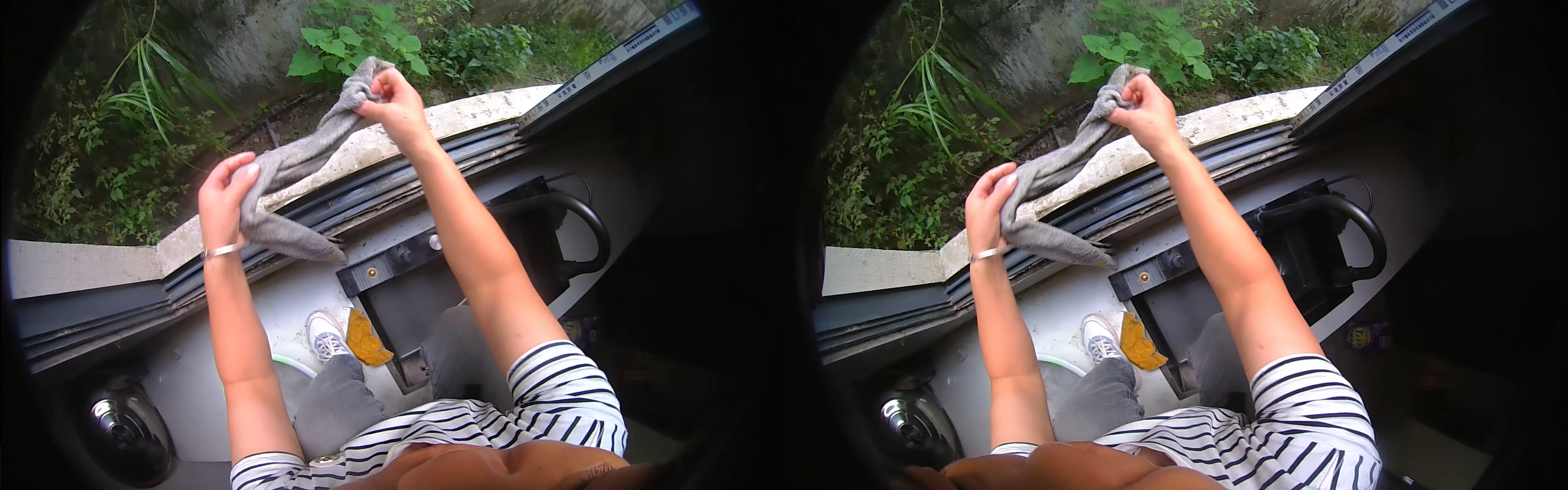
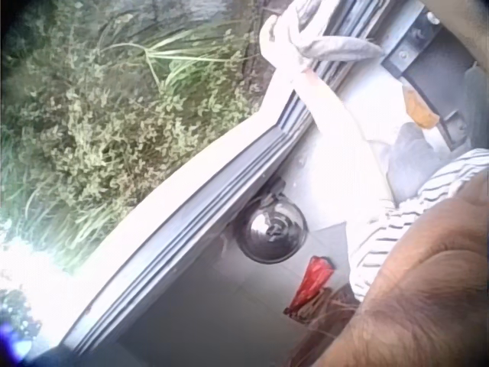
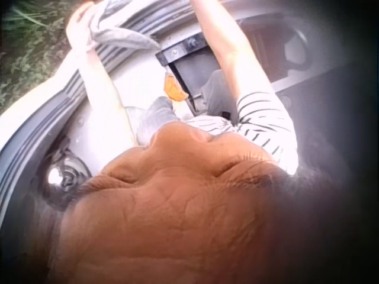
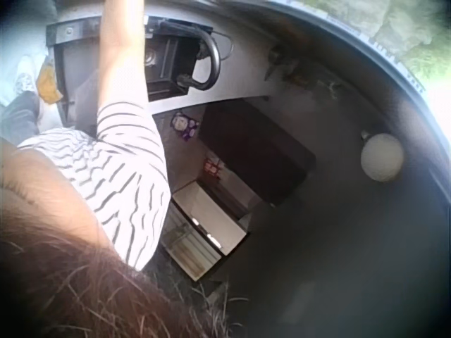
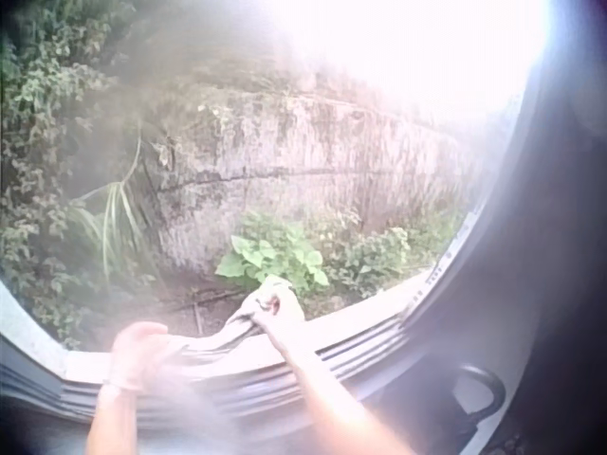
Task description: The person wipes the interior window frame and sill of a vehicle using a grey cloth. They repeatedly rub the rubber seal and the metal frame, moving the cloth back and forth along the length of the window opening. The person adjusts the cloth in their hands to continue wiping different sections of the frame.
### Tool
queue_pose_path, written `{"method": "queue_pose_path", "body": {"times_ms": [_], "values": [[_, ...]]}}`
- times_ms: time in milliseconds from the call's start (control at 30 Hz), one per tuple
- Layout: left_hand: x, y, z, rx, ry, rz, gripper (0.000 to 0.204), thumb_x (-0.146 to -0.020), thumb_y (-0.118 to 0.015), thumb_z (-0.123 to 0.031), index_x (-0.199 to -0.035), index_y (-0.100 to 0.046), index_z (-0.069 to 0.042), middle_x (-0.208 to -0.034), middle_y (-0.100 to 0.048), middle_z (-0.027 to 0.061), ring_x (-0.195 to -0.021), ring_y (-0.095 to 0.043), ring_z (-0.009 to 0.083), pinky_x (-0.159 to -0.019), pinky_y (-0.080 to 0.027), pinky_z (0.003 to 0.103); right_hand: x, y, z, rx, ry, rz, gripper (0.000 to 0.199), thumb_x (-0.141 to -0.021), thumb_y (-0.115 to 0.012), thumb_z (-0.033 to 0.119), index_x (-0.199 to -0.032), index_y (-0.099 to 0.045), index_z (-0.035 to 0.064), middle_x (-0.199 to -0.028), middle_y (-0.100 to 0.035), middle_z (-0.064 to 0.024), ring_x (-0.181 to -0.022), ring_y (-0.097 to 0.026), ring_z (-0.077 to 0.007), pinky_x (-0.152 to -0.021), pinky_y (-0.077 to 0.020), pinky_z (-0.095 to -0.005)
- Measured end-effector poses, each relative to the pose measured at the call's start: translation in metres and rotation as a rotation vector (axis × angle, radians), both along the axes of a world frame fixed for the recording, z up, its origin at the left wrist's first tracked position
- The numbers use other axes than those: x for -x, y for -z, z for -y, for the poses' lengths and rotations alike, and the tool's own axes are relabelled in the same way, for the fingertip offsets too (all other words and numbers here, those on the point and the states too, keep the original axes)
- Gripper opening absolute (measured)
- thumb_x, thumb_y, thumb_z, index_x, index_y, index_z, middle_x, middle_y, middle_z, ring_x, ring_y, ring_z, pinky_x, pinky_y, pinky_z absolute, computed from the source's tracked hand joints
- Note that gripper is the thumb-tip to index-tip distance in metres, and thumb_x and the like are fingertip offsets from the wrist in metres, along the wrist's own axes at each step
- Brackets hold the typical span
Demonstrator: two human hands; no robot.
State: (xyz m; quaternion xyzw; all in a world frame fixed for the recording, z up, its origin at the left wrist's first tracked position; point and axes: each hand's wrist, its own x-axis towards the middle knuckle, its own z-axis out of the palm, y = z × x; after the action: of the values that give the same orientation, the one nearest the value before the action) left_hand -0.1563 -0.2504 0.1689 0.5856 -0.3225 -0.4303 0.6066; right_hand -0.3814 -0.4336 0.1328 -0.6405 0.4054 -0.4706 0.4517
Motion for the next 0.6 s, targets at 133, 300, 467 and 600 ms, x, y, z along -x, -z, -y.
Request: {"method": "queue_pose_path", "body": {"times_ms": [133,300,467,600], "values": [[0.024,-0.032,-0.065,0.027,0.087,0.226,0.034,-0.071,-0.074,-0.013,-0.101,-0.064,0.000,-0.092,-0.063,0.0043,-0.094,-0.056,0.0139,-0.086,-0.042,0.027,0.038,-0.015,-0.052,-0.121,-0.143,0.100,0.024,-0.072,-0.074,0.005,-0.077,-0.051,0.0097,-0.070,-0.045,0.0068,-0.063,-0.041,-0.0038,-0.057,-0.0323,-0.0182],[0.030,-0.047,-0.118,-0.004,0.158,0.466,0.014,-0.071,-0.069,-0.011,-0.073,-0.061,0.000,-0.075,-0.050,0.0032,-0.073,-0.045,0.0138,-0.072,-0.037,0.026,0.079,-0.034,-0.124,-0.449,-0.174,0.271,0.023,-0.075,-0.072,0.005,-0.071,-0.049,0.0090,-0.069,-0.048,0.0056,-0.064,-0.042,-0.0027,-0.059,-0.0346,-0.0180],[0.006,-0.020,-0.125,-0.107,0.041,0.740,0.015,-0.079,-0.060,-0.010,-0.074,-0.050,0.000,-0.085,-0.044,0.0067,-0.080,-0.044,0.0172,-0.075,-0.037,0.026,0.072,-0.010,-0.137,-0.275,-0.086,0.144,0.021,-0.074,-0.075,0.008,-0.070,-0.055,0.0083,-0.067,-0.048,0.0061,-0.062,-0.042,-0.0030,-0.055,-0.0341,-0.0186],[-0.016,0.040,-0.116,-0.386,-0.129,1.135,0.017,-0.082,-0.061,-0.013,-0.074,-0.053,-0.001,-0.088,-0.051,0.0132,-0.084,-0.050,0.0317,-0.078,-0.042,0.038,0.033,0.018,-0.133,0.450,0.006,-0.579,0.028,-0.066,-0.078,0.021,-0.086,-0.062,0.0118,-0.086,-0.055,-0.0043,-0.080,-0.052,-0.0211,-0.070,-0.0380,-0.0340]]}}
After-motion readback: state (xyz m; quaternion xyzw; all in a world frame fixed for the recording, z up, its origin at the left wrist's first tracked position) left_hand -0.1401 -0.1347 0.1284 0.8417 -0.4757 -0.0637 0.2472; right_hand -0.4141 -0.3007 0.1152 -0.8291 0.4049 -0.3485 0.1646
